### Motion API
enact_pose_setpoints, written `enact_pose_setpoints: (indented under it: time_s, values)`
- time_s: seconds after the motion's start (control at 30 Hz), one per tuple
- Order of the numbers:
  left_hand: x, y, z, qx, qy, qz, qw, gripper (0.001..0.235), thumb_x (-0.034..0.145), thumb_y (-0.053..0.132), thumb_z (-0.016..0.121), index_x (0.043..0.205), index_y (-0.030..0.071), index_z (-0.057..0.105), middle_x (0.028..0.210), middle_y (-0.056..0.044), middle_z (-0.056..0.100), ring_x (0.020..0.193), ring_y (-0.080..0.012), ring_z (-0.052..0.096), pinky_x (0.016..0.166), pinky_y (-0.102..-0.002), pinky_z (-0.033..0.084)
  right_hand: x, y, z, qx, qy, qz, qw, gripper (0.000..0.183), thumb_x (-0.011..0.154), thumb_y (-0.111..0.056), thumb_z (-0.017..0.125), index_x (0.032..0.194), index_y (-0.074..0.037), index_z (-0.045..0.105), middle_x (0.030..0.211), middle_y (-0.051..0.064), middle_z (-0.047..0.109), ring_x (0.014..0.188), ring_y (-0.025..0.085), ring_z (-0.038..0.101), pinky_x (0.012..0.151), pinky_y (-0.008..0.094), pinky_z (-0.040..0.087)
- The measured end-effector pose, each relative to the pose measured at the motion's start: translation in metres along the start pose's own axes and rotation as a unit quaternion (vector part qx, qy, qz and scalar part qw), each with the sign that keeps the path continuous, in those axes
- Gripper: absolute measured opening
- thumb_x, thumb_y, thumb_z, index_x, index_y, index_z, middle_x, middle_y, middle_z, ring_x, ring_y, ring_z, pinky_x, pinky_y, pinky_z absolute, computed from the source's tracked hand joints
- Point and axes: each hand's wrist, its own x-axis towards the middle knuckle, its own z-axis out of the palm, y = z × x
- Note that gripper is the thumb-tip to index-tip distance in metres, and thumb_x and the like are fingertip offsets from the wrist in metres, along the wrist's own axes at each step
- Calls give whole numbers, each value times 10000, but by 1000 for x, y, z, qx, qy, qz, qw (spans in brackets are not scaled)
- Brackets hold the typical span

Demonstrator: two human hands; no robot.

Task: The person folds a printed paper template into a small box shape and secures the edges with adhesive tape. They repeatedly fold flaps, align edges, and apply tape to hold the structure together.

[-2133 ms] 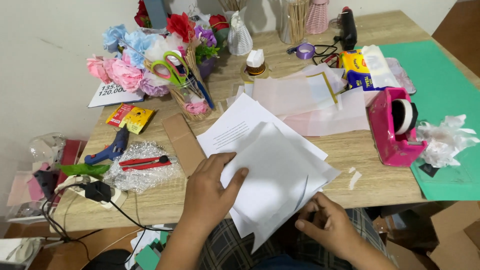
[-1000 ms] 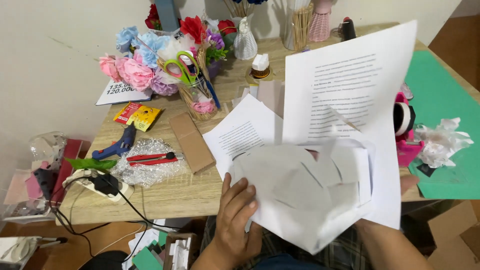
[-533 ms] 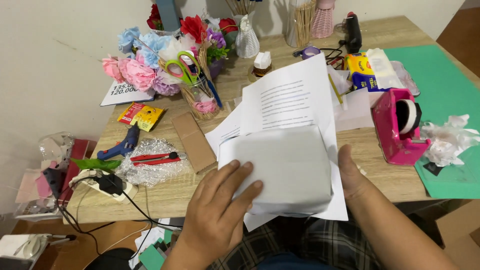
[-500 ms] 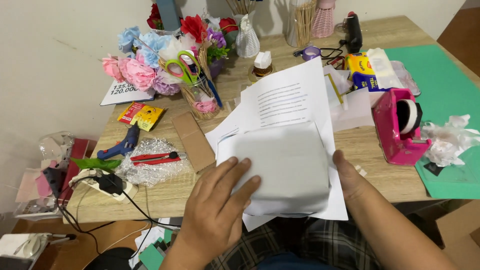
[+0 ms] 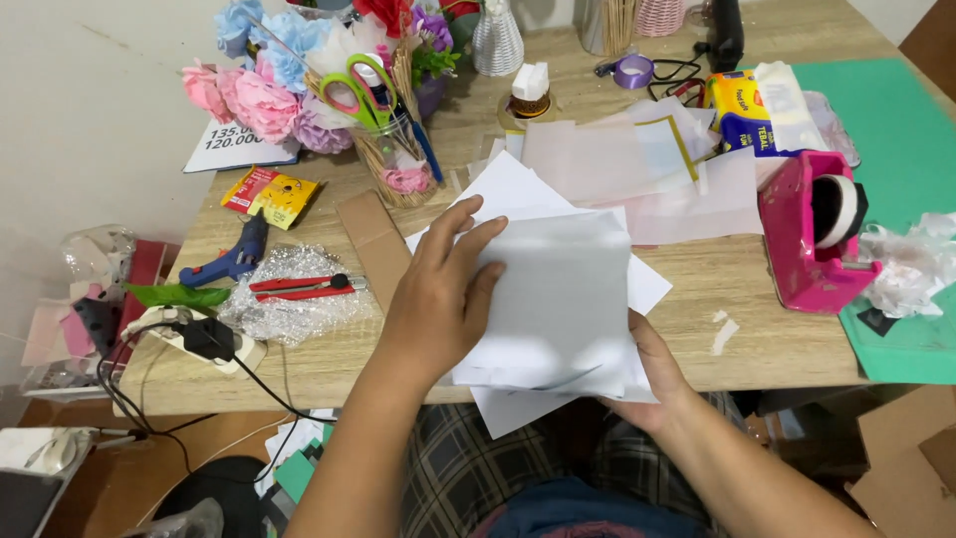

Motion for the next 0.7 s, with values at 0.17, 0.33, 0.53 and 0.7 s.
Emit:
enact_pose_setpoints:
  time_s: [0.17,0.33,0.53,0.7]
  values:
    - [-4,-19,21,-42,-20,-100,994,402,988,91,632,1383,82,563,1443,-215,480,1292,-450,572,1022,-547,540,-32,-26,63,31,14,43,998,596,993,-471,455,1379,-26,544,1346,224,628,1261,392,593,1128,571,451]
    - [-14,-18,18,-83,-1,-163,983,628,988,201,672,1505,49,350,1563,-309,266,1390,-552,429,1058,-593,523,-88,-60,146,54,27,78,995,581,1013,-466,428,1368,-26,557,1334,228,636,1249,397,601,1127,577,453]
    - [-44,-21,7,-139,-37,-249,958,611,1019,440,480,1513,97,380,1646,-159,267,1515,-312,340,1145,-489,425,-101,-74,167,29,81,67,994,602,970,-347,424,1469,-14,475,1369,351,579,1227,496,573,1067,498,468]
    - [-55,4,13,32,-35,-66,997,501,1046,354,523,1441,46,504,1623,-201,305,1533,-437,284,1244,-627,308,-104,-68,169,0,73,79,994,575,901,-303,483,1439,-100,515,1300,285,619,1214,465,587,1042,530,455]
